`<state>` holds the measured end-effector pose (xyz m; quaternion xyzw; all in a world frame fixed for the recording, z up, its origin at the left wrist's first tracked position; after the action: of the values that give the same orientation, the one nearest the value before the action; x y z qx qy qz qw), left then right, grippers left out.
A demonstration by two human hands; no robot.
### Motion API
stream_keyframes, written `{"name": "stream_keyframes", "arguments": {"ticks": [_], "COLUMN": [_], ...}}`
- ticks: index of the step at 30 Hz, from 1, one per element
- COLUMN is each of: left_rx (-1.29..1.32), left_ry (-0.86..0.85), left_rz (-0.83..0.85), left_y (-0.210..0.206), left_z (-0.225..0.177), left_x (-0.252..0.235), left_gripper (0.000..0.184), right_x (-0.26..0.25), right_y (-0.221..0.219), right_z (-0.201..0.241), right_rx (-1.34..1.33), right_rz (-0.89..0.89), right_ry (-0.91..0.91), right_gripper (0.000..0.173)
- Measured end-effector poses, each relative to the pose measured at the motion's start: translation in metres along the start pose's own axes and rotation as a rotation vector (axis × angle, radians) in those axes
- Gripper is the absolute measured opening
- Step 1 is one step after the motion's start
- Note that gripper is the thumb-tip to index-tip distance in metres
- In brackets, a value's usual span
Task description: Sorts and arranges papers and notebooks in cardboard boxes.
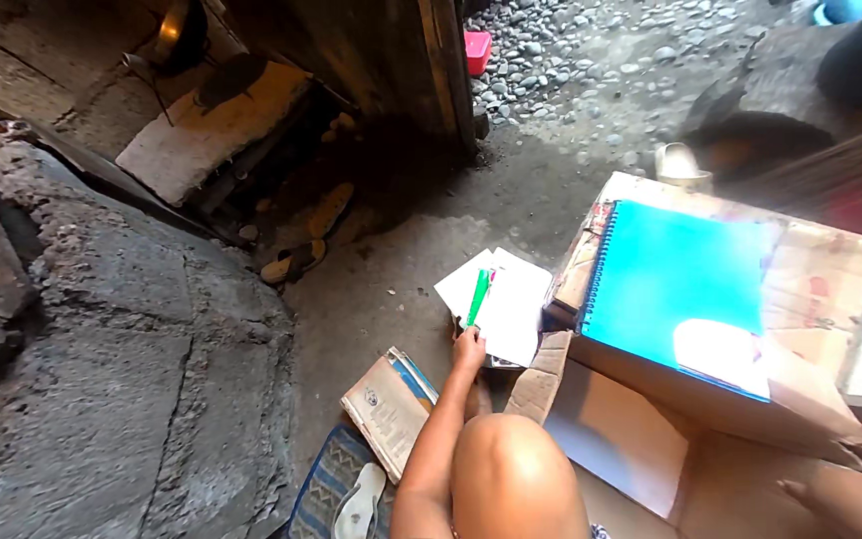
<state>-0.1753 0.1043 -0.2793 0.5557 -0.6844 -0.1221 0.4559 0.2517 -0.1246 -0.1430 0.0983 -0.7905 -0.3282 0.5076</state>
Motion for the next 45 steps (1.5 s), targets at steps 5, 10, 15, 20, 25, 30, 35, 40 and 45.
{"name": "stream_keyframes", "arguments": {"ticks": [5, 10, 15, 20, 25, 30, 35, 40, 45], "left_rx": [0.108, 0.129, 0.155, -0.018, -0.078, -0.022, 0.002, 0.046, 0.15], "left_ry": [0.067, 0.003, 0.0, 0.058, 0.085, 0.09, 0.13, 0.087, -0.032], "left_rz": [0.109, 0.166, -0.01, 0.024, -0.114, -0.318, -0.345, -0.28, -0.16], "left_y": [-0.018, -0.028, 0.015, 0.046, 0.031, 0.022, 0.035, 0.05, 0.07], "left_z": [0.001, -0.002, -0.015, -0.009, -0.011, 0.001, 0.014, 0.006, -0.031], "left_x": [0.0, -0.001, -0.014, -0.039, -0.035, -0.021, 0.001, 0.016, 0.03], "left_gripper": [0.057, 0.044, 0.037, 0.051, 0.092, 0.105, 0.088, 0.072, 0.056], "right_x": [-0.02, 0.0, 0.006, 0.008, -0.004, -0.002, 0.002, -0.012, 0.007], "right_y": [-0.011, 0.001, 0.006, 0.007, -0.01, -0.004, 0.001, -0.009, 0.005], "right_z": [-0.009, 0.0, 0.003, 0.005, -0.005, -0.003, -0.002, -0.008, -0.005], "right_rx": [0.022, 0.004, 0.015, 0.017, -0.011, -0.017, -0.019, -0.052, -0.135], "right_rz": [0.027, 0.012, 0.02, 0.024, -0.029, -0.008, 0.008, -0.022, -0.003], "right_ry": [-0.055, -0.023, -0.017, -0.005, 0.018, -0.015, -0.004, -0.069, -0.061], "right_gripper": [0.066, 0.065, 0.067, 0.066, 0.064, 0.063, 0.062, 0.056, 0.055]}}
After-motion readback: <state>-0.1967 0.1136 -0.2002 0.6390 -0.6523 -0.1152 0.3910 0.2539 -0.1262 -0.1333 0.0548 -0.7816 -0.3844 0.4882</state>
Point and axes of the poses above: each hand's wrist, its own x-axis away from the middle knuckle, its own y-axis out of the back of the hand, z = x × y, the point moved 2 cm from there along -x, towards the middle knuckle, and after that the axes turned 6 degrees about -z, right-handed, at the moved point
